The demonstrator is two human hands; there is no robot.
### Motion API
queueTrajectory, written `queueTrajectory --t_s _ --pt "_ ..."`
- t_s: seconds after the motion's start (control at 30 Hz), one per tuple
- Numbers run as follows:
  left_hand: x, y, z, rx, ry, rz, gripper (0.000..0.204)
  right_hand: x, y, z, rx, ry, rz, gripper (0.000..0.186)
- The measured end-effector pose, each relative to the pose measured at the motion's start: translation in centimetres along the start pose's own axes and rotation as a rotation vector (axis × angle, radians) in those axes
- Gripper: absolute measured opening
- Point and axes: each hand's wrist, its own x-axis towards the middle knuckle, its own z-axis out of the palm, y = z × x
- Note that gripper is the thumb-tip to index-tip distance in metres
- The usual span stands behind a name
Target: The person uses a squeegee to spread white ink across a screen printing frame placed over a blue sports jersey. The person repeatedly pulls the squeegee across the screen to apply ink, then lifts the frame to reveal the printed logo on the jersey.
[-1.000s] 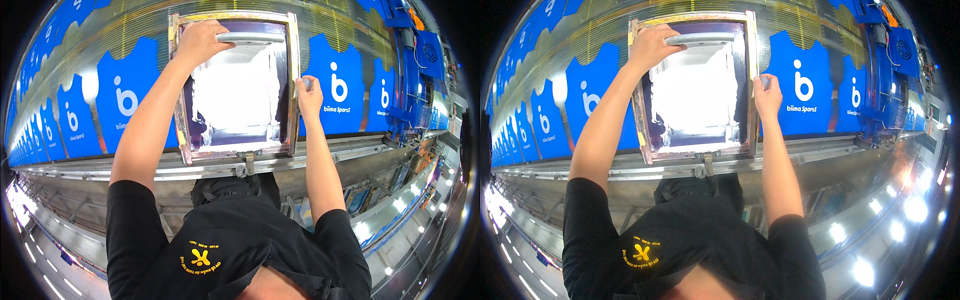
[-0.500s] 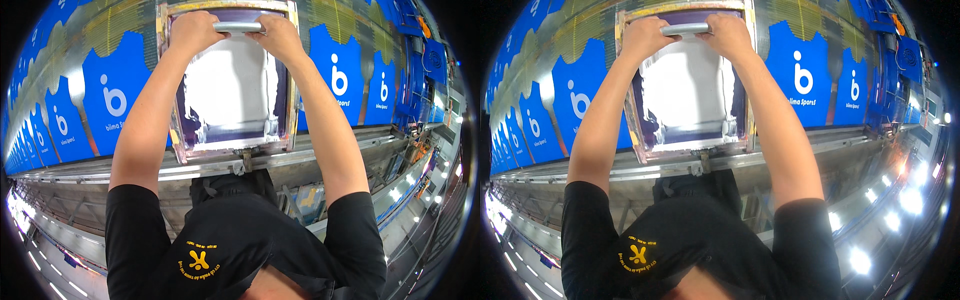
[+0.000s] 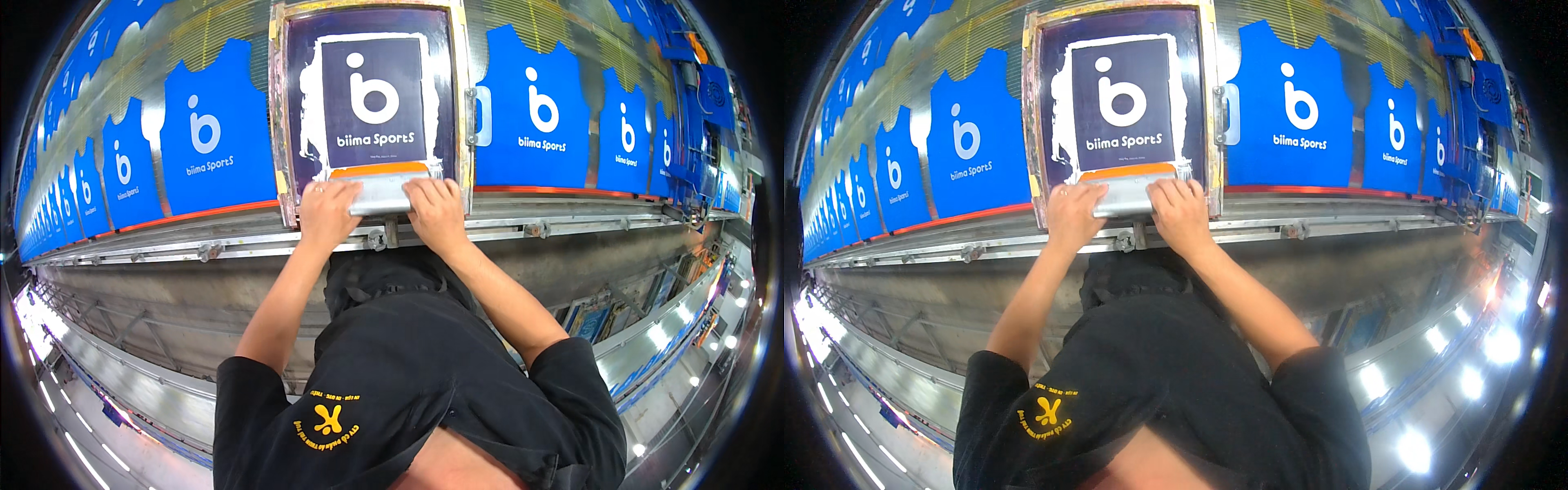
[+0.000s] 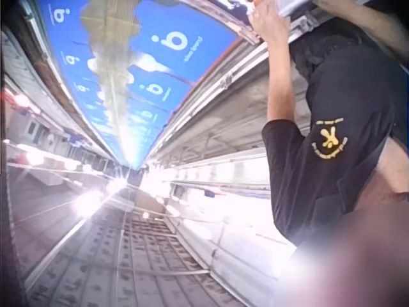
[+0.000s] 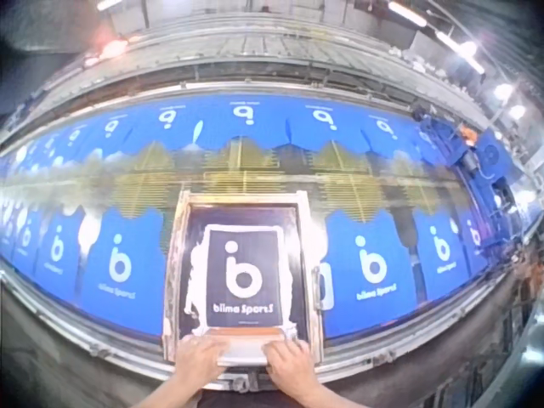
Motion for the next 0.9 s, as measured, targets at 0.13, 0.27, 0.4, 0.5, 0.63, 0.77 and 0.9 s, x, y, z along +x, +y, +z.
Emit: queueTrajectory --t_s 0.13,0.27,0.4,0.5,0.63,0.77,0.9 --pt "-2.3 1.9 -2.3 -0.032 -0.096 -0.027 0.051 -1.2 -1.7 -2.0 0.041 -0.144 -0.028 0.049" --pt "0.7 0.1 -5.3 -0.066 -0.246 0.025 0.036 1.7 -1.1 -4.3 0.097 -0.183 -0.04 0.042" --pt "13.7 -6.7 -4.9 0.049 -0.227 0.087 0.035 13.8 4.0 -3.6 -0.089 -0.135 -0.036 0.03" --pt "24.2 -11.6 -5.6 0.088 -0.155 0.078 0.04 24.4 7.9 -3.0 -0.136 -0.117 0.045 0.025" --pt "30.6 -14.8 -5.4 0.012 -0.224 -0.136 0.041 31.3 10.3 -0.5 -0.139 -0.087 0.14 0.029" --pt "25.8 -14.6 -2.9 0.044 -0.045 -0.023 0.032 27.1 9.4 3.2 -0.136 0.079 0.044 0.021" --pt "13.9 -11.3 -1.6 0.125 -0.139 -0.056 0.029 16.2 4.4 3.7 -0.154 -0.03 0.047 0.027"
